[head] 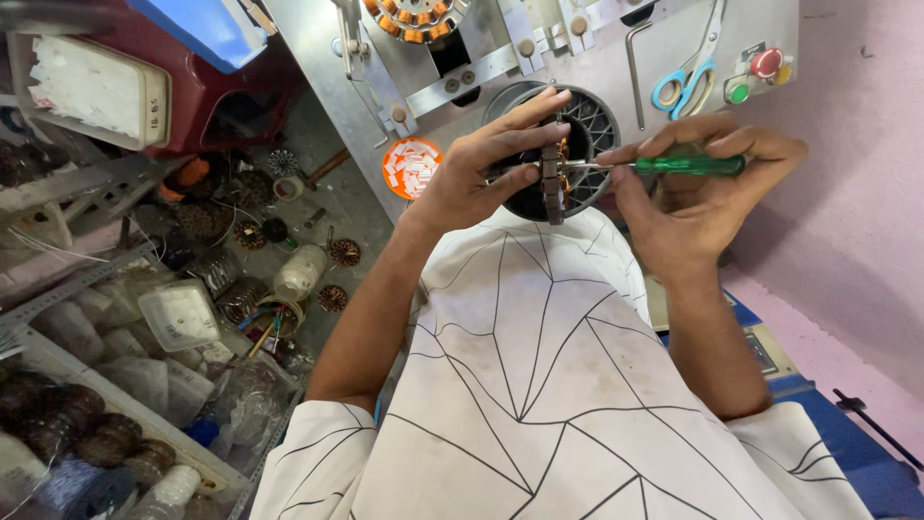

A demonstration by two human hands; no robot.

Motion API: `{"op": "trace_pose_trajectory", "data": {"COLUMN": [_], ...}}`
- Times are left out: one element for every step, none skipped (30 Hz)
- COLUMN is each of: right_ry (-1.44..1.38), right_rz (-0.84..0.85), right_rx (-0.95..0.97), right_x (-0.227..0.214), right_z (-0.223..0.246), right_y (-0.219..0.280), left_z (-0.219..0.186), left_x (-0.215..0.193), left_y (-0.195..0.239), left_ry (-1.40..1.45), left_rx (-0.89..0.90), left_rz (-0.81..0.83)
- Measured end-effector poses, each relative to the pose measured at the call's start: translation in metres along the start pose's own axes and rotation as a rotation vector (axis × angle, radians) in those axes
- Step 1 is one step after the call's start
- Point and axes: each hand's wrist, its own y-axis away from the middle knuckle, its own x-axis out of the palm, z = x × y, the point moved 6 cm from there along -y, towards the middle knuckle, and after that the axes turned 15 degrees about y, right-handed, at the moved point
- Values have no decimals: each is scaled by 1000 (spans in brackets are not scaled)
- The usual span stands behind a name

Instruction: The person uses a screwdriver to manipulate wires and components within a ceiling fan motor stator while it is held in a mechanical winding machine.

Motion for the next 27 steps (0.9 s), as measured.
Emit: {"op": "trace_pose_trajectory", "data": {"right_ry": [-16, -23, -30, -27, -39, -52, -80, -74, -67, -23, 19, 61, 103, 140, 247, 348, 416, 487, 557, 468, 377, 282, 271, 259, 248, 221, 193], "right_rz": [23, 55, 87, 129, 183, 242, 313, 369, 426, 468, 510, 480, 451, 429, 433, 437, 425, 410, 394, 297, 201, 109, 82, 53, 24, 14, 4], "right_rx": [-23, -37, -51, -57, -59, -52, -41, -26, -12, 2, 17, -26, -70, -118, -144, -172, -237, -298, -360, -345, -331, -317, -279, -241, -203, -188, -172], "right_x": [0, 1, 3, 3, 3, 4, 4, 6, 7, 7, 10, 10, 11, 12, 14, 16, 18, 18, 18, 14, 11, 7, 5, 3, 2, 3, 4], "right_z": [-1, -1, -1, 0, -2, -2, -4, -4, -3, -2, 0, 6, 14, 21, 26, 29, 32, 35, 37, 39, 39, 38, 36, 33, 29, 25, 21], "right_y": [-4, -8, -12, -16, -25, -31, -44, -51, -59, -65, -67, -64, -56, -49, -39, -29, -22, -14, -6, -1, 5, 10, 16, 22, 27, 31, 34], "left_z": [1, 2, 3, 4, 5, 5, 5, 5, 6, 5, 5, 5, 4, 2, 2, 1, 1, 1, 1, 1, 1, 0, 0, 0, -1, -1, -1], "left_x": [1, 1, 1, 1, 1, 2, 2, 3, 4, 4, 4, 5, 5, 4, 4, 4, 4, 3, 3, 3, 4, 3, 3, 3, 4, 3, 3], "left_y": [0, 0, 0, -1, -1, -1, -1, 0, 1, 0, 0, -1, -2, -2, -2, -2, -1, -1, -1, -1, -1, 0, 0, 1, 2, 1, 0], "left_ry": [6, 12, 29, 46, 63, 58, 54, 50, 35, 22, 9, 5, 1, -7, -1, 2, 6, 2, -2, -5, -3, -2, -2, 6, 14, 23, 18], "left_rx": [-4, -7, -7, -7, -7, -7, -8, -9, -23, -34, -44, -34, -24, -13, -10, -9, -8, -7, -6, -7, 0, 6, 11, 10, 9, 10, 16], "left_rz": [-14, -26, -45, -61, -77, -83, -88, -90, -94, -94, -94, -91, -88, -94, -98, -104, -110, -115, -120, -123, -116, -114, -112, -113, -115, -112, -109]}}
